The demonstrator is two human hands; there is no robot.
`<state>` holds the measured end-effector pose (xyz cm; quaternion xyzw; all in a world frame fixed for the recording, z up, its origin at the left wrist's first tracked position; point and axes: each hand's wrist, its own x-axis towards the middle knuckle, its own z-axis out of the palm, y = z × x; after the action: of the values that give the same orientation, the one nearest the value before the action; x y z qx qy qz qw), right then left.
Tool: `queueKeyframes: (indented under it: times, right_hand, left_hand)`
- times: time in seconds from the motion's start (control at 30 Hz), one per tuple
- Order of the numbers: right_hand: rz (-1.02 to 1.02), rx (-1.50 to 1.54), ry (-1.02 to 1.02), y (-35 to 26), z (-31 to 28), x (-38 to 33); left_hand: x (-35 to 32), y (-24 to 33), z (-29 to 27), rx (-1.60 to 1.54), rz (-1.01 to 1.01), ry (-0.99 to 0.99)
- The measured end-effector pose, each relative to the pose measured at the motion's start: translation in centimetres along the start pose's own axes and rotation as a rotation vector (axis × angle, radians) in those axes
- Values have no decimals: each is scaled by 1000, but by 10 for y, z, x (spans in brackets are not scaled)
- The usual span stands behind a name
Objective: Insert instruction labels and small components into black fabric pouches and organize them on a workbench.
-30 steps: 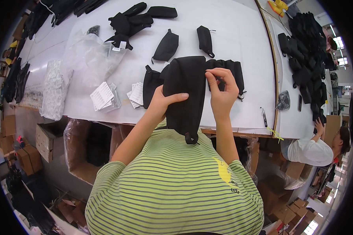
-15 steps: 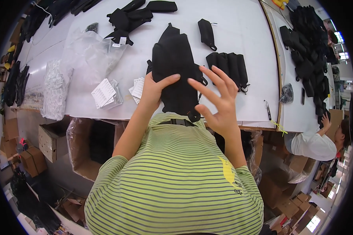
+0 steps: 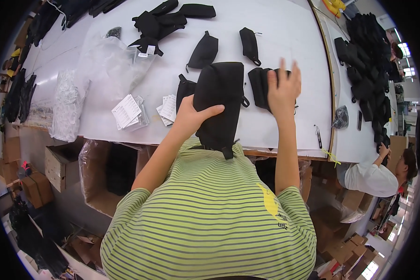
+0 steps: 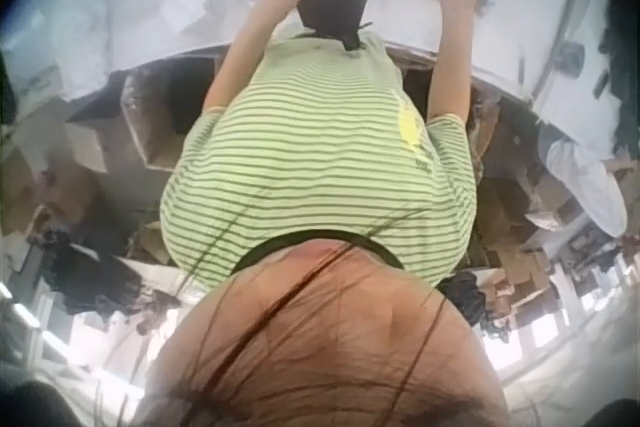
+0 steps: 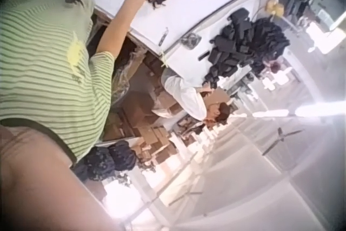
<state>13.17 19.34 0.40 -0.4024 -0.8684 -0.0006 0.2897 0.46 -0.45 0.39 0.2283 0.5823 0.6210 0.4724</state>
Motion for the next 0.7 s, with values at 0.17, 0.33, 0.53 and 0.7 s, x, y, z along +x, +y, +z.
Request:
queueKeyframes:
  times: [0.17,0.33,0.53,0.7]
  right_hand:
    - [-113,676,-318,-38,-40,-44]
    - [-59,649,-454,-67,-54,-69]
    - [-19,749,-467,-44,-50,-72]
    - [-244,776,-443,-42,-61,-74]
  left_hand:
    - [9,-12,-7,-191,49,212]
    - [2,-1,2,-745,-73,129]
    - [-6,-1,-16,-250,181,216]
    - [-32,43,-31,1120,721,-240]
